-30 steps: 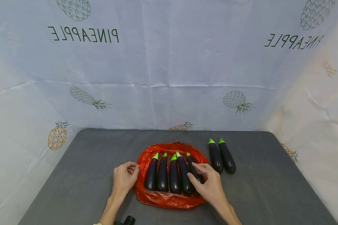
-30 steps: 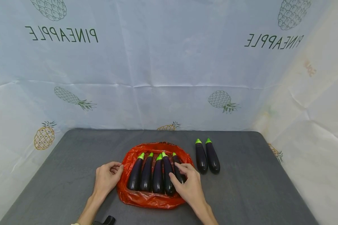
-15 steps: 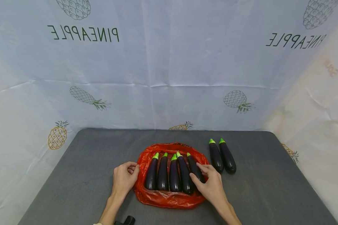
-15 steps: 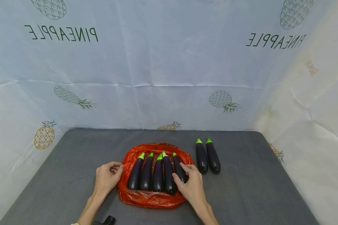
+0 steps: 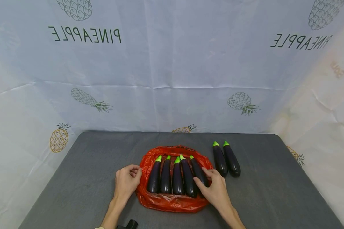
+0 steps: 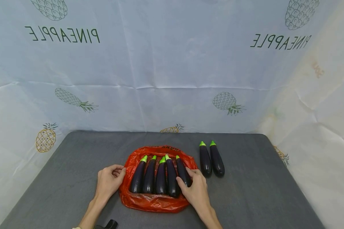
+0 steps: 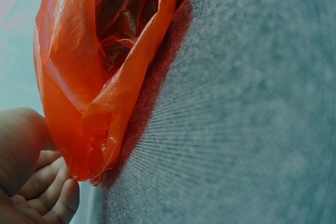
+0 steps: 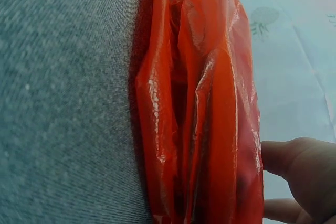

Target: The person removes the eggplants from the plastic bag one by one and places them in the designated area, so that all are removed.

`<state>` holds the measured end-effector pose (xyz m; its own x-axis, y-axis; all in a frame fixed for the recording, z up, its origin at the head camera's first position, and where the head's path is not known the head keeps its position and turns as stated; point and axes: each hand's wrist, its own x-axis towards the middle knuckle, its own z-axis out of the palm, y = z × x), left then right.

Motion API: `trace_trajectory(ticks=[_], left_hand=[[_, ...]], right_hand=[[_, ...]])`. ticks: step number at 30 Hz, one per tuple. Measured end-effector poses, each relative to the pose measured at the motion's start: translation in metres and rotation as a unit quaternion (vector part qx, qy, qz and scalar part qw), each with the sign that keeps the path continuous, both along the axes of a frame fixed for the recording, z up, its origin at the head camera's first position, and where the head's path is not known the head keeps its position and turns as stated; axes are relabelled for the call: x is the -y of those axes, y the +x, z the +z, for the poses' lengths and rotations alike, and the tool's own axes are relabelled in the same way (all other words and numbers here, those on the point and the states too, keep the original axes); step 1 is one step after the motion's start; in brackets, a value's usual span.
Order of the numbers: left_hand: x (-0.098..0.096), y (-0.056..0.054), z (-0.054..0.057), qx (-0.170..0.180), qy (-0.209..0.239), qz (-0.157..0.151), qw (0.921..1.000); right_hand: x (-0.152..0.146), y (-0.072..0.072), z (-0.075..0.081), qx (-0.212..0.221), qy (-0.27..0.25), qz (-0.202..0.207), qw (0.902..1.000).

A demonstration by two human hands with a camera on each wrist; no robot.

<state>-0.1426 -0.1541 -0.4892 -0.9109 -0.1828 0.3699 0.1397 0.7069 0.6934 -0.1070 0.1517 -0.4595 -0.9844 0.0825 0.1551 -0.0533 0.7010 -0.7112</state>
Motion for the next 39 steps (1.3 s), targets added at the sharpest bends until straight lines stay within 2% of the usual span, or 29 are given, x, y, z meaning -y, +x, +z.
trace_trajectory(ticks=[15, 27, 39], left_hand=[[-0.0004, 0.0011, -0.0002, -0.008, -0.003, 0.000, 1.0000], [-0.0012, 0.0008, 0.0014, -0.002, -0.002, 0.000, 1.0000], [-0.0018, 0.0013, 0.0017, -0.003, -0.003, -0.001, 1.0000]], right_hand=[[-0.0024, -0.0022, -0.0052, 0.020, 0.019, -0.005, 0.9996], [-0.0019, -0.0020, -0.0055, 0.013, 0.005, -0.011, 0.9998], [-0.0004, -0.0014, -0.0012, -0.012, -0.013, -0.015, 0.9997]])
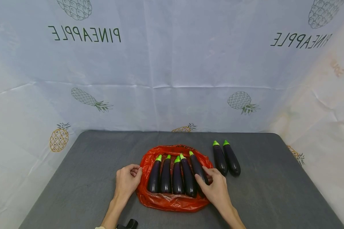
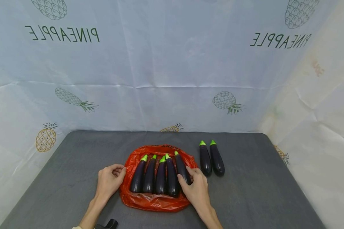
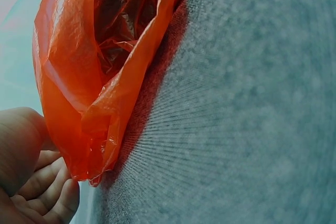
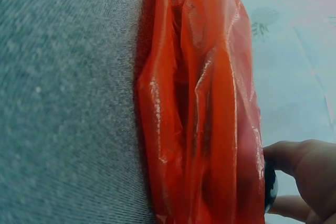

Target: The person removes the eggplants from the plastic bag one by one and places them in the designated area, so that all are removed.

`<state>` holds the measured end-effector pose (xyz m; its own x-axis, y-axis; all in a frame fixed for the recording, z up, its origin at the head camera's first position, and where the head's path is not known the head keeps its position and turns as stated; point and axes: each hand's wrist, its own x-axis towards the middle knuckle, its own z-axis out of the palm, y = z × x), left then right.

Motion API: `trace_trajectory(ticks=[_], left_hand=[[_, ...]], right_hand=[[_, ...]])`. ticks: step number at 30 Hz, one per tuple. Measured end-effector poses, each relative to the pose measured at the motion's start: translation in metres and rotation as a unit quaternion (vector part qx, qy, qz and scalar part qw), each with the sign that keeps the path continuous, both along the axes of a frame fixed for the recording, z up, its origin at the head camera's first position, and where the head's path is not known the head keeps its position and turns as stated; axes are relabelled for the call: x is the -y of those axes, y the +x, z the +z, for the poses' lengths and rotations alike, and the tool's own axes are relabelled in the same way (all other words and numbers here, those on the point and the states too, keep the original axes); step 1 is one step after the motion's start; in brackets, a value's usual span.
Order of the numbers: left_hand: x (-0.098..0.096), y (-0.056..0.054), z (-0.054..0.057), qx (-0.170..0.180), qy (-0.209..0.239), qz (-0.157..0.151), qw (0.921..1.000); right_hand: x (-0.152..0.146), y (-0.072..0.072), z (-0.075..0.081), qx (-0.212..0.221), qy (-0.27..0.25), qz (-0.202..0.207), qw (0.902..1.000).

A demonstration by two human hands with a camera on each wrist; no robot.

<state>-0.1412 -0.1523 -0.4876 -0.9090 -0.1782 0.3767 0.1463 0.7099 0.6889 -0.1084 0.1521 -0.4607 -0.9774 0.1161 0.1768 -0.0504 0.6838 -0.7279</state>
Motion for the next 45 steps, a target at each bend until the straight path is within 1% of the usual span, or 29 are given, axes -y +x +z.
trace_trajectory(ticks=[4, 10, 18, 23, 28, 30, 35, 45], left_hand=[[0.000, 0.000, 0.000, 0.000, 0.003, -0.002, 1.0000], [0.000, 0.000, 0.000, 0.002, 0.002, -0.001, 1.0000], [0.001, 0.000, -0.001, 0.005, -0.005, 0.002, 1.0000], [0.001, 0.000, -0.001, 0.004, -0.005, 0.000, 1.0000], [0.001, 0.000, -0.001, 0.006, -0.005, 0.001, 1.0000], [0.001, 0.000, -0.001, 0.007, -0.006, 0.002, 1.0000], [0.001, 0.000, -0.002, 0.009, -0.008, 0.004, 0.9999], [0.002, 0.000, -0.002, 0.013, -0.006, 0.002, 0.9999]], right_hand=[[0.001, 0.000, 0.003, -0.020, -0.002, -0.006, 0.9998], [-0.001, 0.000, 0.011, -0.047, -0.010, -0.017, 0.9987], [-0.007, -0.002, 0.020, -0.068, -0.011, -0.021, 0.9974], [-0.012, -0.002, 0.027, -0.070, -0.012, -0.025, 0.9972], [-0.019, -0.003, 0.032, -0.094, -0.005, -0.030, 0.9951], [-0.023, -0.004, 0.033, -0.100, -0.002, -0.034, 0.9944], [-0.033, -0.008, 0.032, -0.099, 0.009, -0.048, 0.9939], [-0.054, -0.013, 0.030, -0.109, 0.007, -0.071, 0.9915]])
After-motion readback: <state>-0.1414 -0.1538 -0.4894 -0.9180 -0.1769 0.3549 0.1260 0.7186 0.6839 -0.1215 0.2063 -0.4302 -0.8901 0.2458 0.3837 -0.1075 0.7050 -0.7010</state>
